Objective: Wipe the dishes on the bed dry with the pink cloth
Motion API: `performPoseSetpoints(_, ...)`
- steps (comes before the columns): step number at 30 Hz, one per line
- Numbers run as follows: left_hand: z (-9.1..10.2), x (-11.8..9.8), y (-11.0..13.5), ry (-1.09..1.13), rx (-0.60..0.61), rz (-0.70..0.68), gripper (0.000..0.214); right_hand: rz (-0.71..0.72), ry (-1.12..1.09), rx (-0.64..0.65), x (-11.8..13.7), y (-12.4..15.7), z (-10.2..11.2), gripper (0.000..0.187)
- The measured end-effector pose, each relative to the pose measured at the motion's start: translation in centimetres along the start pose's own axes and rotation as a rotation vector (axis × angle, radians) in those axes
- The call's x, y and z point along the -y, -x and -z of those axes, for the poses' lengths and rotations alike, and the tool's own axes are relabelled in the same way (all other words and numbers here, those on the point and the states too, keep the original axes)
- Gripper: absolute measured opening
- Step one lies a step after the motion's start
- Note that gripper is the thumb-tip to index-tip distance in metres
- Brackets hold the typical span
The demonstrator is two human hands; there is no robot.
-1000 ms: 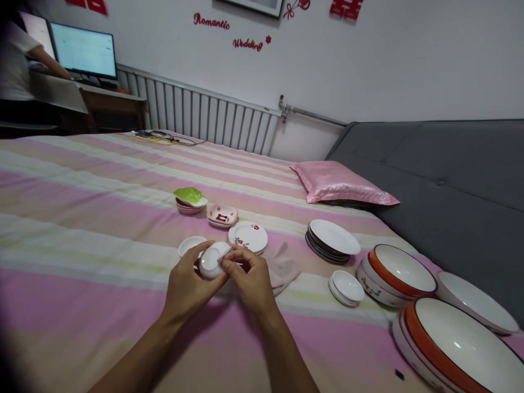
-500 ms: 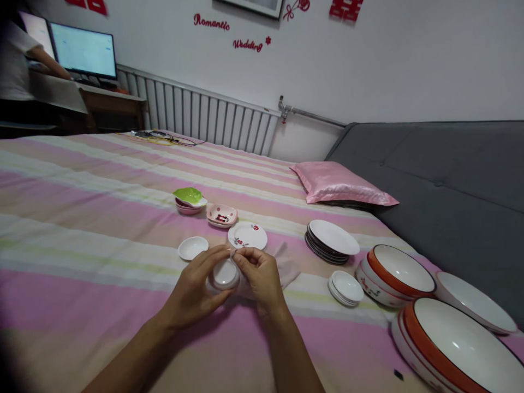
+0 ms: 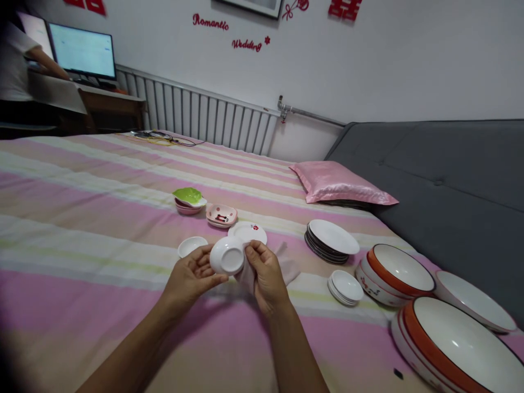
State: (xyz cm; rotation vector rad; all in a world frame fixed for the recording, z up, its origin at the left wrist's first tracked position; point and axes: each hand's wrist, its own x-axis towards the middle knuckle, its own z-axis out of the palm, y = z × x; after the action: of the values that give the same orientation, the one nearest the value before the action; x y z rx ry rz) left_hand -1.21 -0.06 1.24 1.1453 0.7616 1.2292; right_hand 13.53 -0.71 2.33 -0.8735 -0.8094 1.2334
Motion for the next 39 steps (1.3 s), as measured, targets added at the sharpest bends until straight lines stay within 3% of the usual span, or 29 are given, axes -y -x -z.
performPoseSetpoints(3,-0.3,-0.5,0.3,0.074,0.046,0.080,0.042,-0.020,-0.029,0.026,0.1,0.1,-0.1,0.038)
performPoseSetpoints(7,-0.2,-0.5,0.5,0.061,0.113,0.051,0.030,-0.024,-0.057,0.016,0.1,0.1,0.0,0.034)
performPoseSetpoints(21,0.0,-1.0,0.7,-0.377,0.238,-0.161,0.018,0.019,0.008,-0.076,-0.5,-0.2,0.3,0.023)
performPoseSetpoints(29,0.1,-0.5,0.5,-0.415,0.256,-0.127,0.015,0.202,0.413,-0.010,-0.5,0.0,0.1,0.018)
performPoseSetpoints(33,0.2,-0.1,0.4,-0.426,0.191,-0.119,0.010,0.349,0.674,0.089,0.1,0.6,-0.5,0.010)
performPoseSetpoints(39,0.3,0.4,0.2,-0.327,0.177,-0.077,0.011,0.471,0.814,0.254,0.2,1.7,-1.4,0.009)
